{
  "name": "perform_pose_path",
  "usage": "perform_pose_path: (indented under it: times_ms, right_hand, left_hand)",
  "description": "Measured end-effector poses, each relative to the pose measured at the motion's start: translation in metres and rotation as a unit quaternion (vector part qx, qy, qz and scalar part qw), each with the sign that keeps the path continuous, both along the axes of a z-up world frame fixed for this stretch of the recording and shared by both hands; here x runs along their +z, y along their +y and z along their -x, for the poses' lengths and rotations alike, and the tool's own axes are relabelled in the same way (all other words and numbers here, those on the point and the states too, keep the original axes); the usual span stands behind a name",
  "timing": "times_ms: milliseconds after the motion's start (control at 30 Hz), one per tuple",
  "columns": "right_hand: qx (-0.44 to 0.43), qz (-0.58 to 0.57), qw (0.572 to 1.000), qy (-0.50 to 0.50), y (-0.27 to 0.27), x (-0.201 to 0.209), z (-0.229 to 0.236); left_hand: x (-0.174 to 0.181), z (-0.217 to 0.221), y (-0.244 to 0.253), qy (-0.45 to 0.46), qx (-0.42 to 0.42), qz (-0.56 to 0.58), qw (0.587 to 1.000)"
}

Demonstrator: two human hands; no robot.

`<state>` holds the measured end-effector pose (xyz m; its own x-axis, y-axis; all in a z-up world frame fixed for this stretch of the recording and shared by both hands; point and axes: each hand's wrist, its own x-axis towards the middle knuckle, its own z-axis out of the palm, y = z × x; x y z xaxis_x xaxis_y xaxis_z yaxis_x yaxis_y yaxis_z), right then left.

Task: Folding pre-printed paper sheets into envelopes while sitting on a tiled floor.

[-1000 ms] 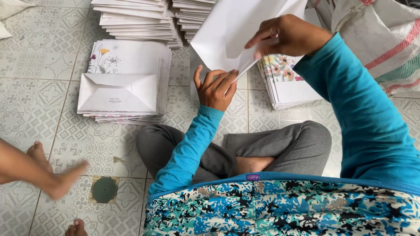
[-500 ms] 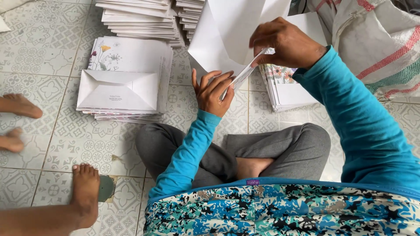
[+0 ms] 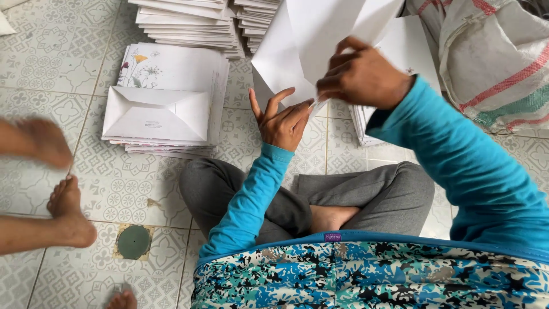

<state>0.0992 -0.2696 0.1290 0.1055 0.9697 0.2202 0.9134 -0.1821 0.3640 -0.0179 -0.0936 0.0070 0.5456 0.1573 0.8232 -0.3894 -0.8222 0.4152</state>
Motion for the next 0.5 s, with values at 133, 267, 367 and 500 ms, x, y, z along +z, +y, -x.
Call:
perform_pose_path:
  times_ms: [133,267,367,500]
  right_hand:
    - [-0.016,-0.041,0.996,-0.079,-0.020,0.020,-0.005]
    - [0.012,-0.053,0.998,-0.028,-0.031,0.025,0.006]
    - [0.000,-0.004,1.000,0.005,-0.042,0.022,0.011]
    - [-0.022,0.019,0.995,0.096,-0.041,0.030,0.012]
  left_hand:
    - [-0.012,-0.005,0.013,0.006,-0.015,-0.010,1.000]
    - [-0.047,-0.049,0.050,0.039,0.018,0.137,0.990]
    - [-0.049,-0.091,0.093,0.106,-0.097,0.368,0.919]
    - [-0.026,-0.094,0.096,0.167,-0.125,0.280,0.937]
